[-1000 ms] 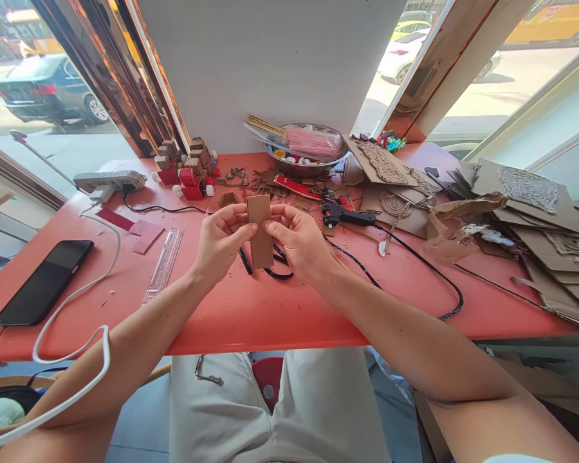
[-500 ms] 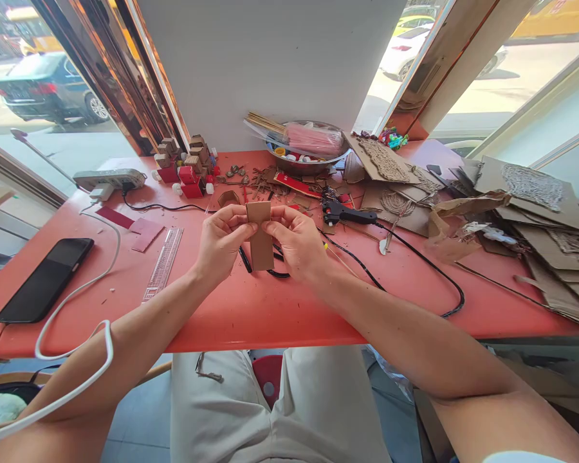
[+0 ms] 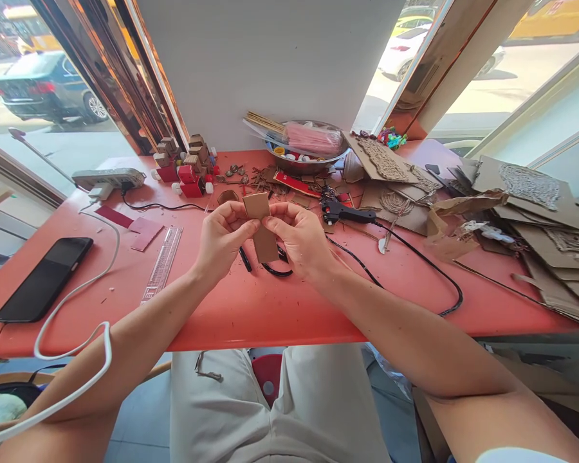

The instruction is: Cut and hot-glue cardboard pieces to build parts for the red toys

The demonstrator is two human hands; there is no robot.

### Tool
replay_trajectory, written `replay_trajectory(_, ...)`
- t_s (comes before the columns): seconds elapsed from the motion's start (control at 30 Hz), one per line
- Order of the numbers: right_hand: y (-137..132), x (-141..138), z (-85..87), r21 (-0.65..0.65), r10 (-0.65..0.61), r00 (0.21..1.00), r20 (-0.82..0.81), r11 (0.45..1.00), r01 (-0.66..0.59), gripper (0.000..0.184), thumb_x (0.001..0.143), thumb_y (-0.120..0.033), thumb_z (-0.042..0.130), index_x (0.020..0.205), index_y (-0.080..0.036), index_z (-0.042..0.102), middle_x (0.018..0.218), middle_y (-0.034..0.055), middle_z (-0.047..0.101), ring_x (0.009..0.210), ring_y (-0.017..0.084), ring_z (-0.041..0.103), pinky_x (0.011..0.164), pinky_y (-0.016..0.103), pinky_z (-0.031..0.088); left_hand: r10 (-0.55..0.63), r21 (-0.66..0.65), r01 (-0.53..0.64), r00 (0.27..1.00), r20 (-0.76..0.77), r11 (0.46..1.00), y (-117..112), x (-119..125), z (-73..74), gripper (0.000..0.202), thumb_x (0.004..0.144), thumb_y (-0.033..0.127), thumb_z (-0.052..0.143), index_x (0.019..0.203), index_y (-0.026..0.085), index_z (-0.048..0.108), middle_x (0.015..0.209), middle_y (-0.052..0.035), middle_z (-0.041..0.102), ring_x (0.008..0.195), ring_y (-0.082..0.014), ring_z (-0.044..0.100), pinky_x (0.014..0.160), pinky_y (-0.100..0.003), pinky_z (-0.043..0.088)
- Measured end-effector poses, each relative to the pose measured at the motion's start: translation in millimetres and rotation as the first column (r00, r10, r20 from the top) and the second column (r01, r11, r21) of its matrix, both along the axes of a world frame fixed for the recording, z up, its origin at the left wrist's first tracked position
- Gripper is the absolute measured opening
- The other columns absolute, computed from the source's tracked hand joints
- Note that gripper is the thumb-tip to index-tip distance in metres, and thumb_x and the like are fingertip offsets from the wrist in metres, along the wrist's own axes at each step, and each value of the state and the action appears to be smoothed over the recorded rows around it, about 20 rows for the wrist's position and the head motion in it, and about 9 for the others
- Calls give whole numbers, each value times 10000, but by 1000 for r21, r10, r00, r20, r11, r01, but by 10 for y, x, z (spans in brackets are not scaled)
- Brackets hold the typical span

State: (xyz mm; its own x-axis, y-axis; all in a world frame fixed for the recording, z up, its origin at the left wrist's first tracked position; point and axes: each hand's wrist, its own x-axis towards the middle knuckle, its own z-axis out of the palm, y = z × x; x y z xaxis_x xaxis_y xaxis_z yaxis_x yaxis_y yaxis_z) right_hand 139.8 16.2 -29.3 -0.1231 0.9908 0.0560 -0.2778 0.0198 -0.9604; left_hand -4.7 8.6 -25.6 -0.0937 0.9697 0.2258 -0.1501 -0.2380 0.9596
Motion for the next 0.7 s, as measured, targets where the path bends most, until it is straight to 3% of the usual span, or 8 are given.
replay_trajectory(0.13, 3, 16, 9, -4, 7, 1000, 0, 1000, -7, 266, 628, -361, 870, 804, -232, 718, 813, -15, 739, 796, 160, 668, 750, 314, 568, -70, -36, 69, 997, -33, 997, 13, -39, -4, 270, 566, 308, 897, 749, 215, 721, 735, -14, 762, 716, -185, 710, 619, -275, 574)
replay_trajectory(0.33, 40, 39, 13, -26, 79, 997, 7, 997, -78, 287, 625, -351, 906, 814, -231, 726, 804, -9, 732, 794, 171, 671, 762, 335, 564, -56, -34, 54, 997, -50, 998, 20, -45, -40, 374, 536, 334, 971, 713, 208, 667, 718, -10, 740, 700, -175, 713, 651, -289, 608)
replay_trajectory(0.7, 9, -15, 25, 46, 8, 999, -45, 999, -6, 190, 600, -332, 790, 701, -237, 661, 676, -55, 677, 684, 134, 623, 713, 305, 550, -42, -14, 41, 998, -42, 999, -30, -15, -23, 370, 575, 377, 956, 738, 218, 664, 683, -1, 737, 690, -224, 768, 598, -338, 682)
